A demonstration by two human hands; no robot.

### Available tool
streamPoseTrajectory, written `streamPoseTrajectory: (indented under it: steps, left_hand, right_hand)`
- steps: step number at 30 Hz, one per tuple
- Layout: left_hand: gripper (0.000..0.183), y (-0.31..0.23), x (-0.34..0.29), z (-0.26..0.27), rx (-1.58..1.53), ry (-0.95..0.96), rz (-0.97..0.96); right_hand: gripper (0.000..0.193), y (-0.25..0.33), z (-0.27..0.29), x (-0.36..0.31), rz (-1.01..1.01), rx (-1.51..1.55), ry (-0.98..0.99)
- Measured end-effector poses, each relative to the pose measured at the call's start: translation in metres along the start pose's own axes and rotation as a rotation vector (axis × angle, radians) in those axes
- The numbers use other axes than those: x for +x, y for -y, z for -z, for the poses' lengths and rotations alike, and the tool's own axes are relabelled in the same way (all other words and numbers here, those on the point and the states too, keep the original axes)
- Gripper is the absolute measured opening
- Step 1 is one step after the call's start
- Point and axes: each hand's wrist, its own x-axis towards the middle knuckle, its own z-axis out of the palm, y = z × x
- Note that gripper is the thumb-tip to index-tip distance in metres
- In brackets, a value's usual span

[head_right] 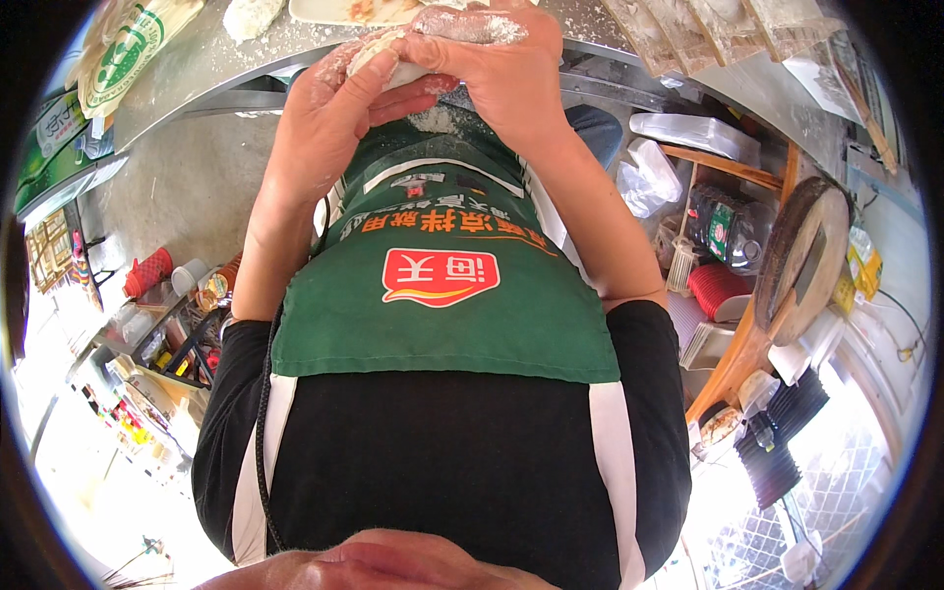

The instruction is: The person repeatedly scoops filling onto round dough wrappers, folds and seals them into dumplings, and places the finished dumplings on a tray. The process continues throughout the clip with consistent hand motions.

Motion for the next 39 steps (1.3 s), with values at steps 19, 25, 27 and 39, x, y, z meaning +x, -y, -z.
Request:
streamPoseTrajectory:
  steps: [19, 25, 27, 39]
  left_hand:
    - [0.042, -0.005, 0.004, 0.003, 0.061, 0.093, -0.084]
    - [0.048, 0.001, 0.009, -0.007, 0.406, -0.067, -0.224]
    - [0.047, 0.003, 0.009, -0.008, 0.431, -0.088, -0.271]
    - [0.042, 0.009, 0.009, -0.015, -0.188, -0.182, -0.291]
  right_hand:
    - [0.021, 0.023, -0.017, 0.004, -0.425, 0.675, -0.093]
    - [0.015, 0.026, -0.015, -0.004, -0.253, 0.298, -0.160]
    - [0.014, 0.021, -0.015, -0.006, 0.004, 0.039, -0.122]
    - [0.027, 0.020, -0.006, -0.007, -0.222, 0.572, 0.047]
